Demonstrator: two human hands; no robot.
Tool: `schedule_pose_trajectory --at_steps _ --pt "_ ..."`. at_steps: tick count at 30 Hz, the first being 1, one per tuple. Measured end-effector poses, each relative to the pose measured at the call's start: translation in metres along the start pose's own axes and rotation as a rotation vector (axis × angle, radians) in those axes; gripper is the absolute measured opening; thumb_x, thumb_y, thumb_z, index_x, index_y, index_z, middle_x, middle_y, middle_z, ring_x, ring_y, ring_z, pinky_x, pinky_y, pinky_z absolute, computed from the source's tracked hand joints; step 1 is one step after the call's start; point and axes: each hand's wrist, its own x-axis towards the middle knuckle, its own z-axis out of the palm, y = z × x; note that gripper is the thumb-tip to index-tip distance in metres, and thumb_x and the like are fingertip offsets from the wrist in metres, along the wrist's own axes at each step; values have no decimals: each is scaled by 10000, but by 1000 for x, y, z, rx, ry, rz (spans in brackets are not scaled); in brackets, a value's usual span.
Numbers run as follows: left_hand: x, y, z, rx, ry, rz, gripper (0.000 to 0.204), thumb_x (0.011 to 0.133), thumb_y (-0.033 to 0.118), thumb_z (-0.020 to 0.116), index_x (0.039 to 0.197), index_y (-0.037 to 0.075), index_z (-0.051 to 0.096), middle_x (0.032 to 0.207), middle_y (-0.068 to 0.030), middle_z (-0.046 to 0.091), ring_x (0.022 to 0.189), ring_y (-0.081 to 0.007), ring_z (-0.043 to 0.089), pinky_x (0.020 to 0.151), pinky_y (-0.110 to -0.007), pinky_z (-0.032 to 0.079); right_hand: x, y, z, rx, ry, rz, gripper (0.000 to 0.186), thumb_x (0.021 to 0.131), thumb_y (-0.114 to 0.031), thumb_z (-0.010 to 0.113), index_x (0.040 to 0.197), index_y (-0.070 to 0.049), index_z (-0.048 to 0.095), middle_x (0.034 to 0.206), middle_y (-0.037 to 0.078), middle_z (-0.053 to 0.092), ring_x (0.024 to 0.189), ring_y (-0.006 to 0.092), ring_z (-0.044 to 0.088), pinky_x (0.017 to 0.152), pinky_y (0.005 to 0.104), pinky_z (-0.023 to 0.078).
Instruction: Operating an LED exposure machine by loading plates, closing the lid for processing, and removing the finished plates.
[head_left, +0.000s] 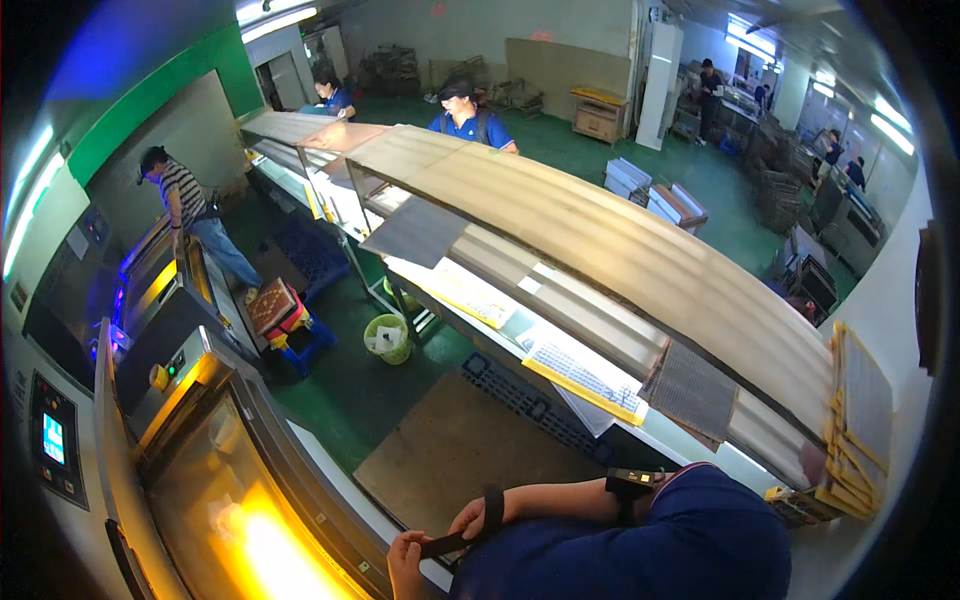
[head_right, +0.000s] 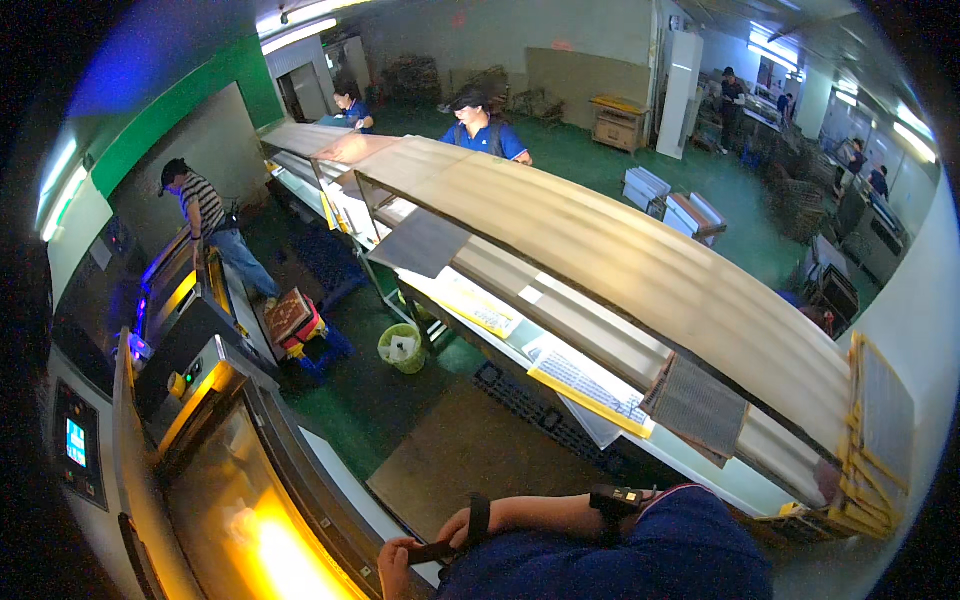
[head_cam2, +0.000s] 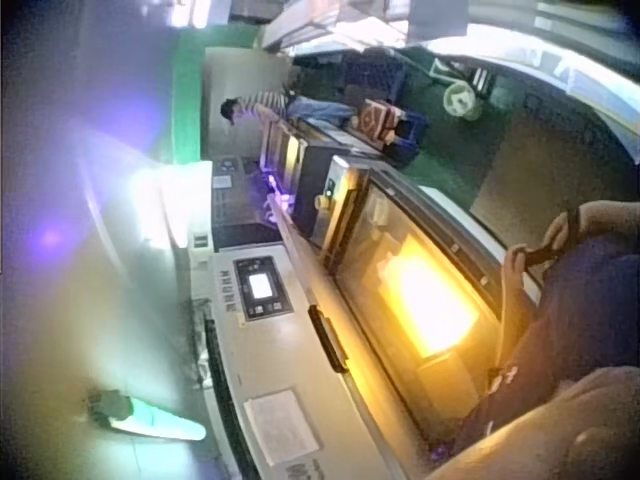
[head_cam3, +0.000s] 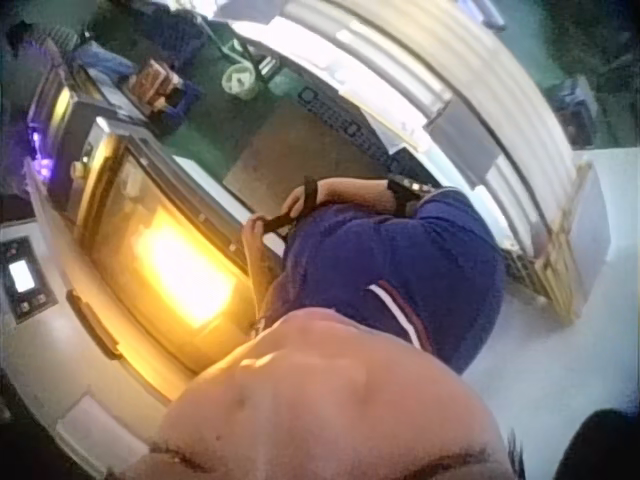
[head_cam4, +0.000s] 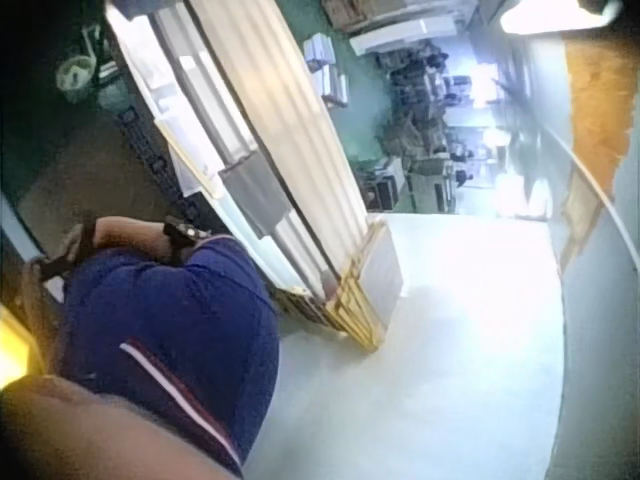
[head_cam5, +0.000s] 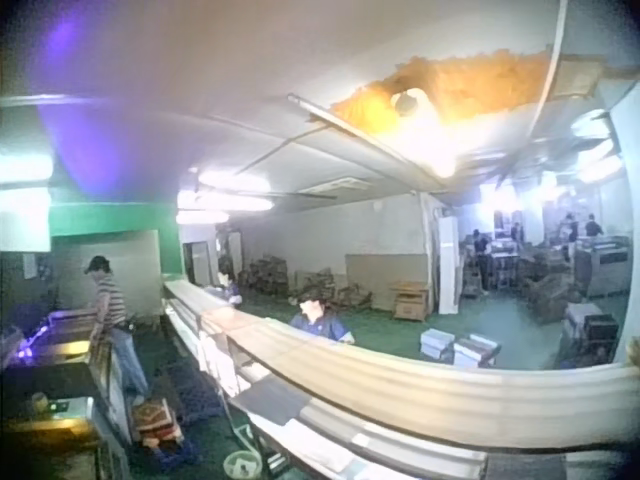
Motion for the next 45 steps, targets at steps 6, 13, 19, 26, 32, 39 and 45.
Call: schedule_pose_trajectory --at_steps 6,13,19,26,32,39,45 --pt "-23 58 104 -7 -211 -135 415 895 304 630 1157 -17 590 1033 -131 641 961 -211 584 837 -346 474 -78 17 -5 -379 305 -51 364 908 -193 630 1204 18 619 1137 94 666 1046 185 607 944 336 457" --pt "39 -2 137 264 -244 -37 376 887 289 654 1103 -19 636 982 -129 658 937 -239 599 849 -356 474 -161 -29 13 -595 422 352 402 900 -300 644 1153 13 636 1010 140 671 968 221 610 851 356 477" --pt "38 55 220 418 -257 74 201 822 131 730 921 -29 659 834 -71 686 781 -130 627 720 -286 498 -202 9 7 -318 669 -10 382 954 -364 599 1092 -10 637 929 33 626 876 120 548 784 312 470" --pt "48 41 252 -258 -240 -99 167 837 101 704 919 -42 673 807 -41 670 751 -128 617 688 -257 489 -224 44 -6 -120 752 -294 338 978 -348 570 1059 -26 635 964 -13 594 943 80 500 834 284 423" --pt "57 25 222 -76 -336 -258 100 845 65 633 837 -26 675 739 -15 647 657 -77 572 607 -223 450 -211 18 -12 -571 523 -202 332 960 -341 564 1012 -25 650 954 83 640 974 189 598 842 337 457" --pt "28 25 180 -53 -37 -358 80 832 65 640 878 2 658 761 -21 644 685 -86 585 631 -227 452 -141 -66 28 -1364 316 513 355 880 -407 539 914 -94 703 1071 131 658 978 297 646 789 440 504" --pt "43 17 113 -157 35 -362 199 913 195 590 1013 33 651 915 -32 670 834 -107 608 725 -254 476 -82 -60 17 -1698 366 344 319 863 -388 555 984 -134 704 1286 99 575 1000 268 649 802 431 508"
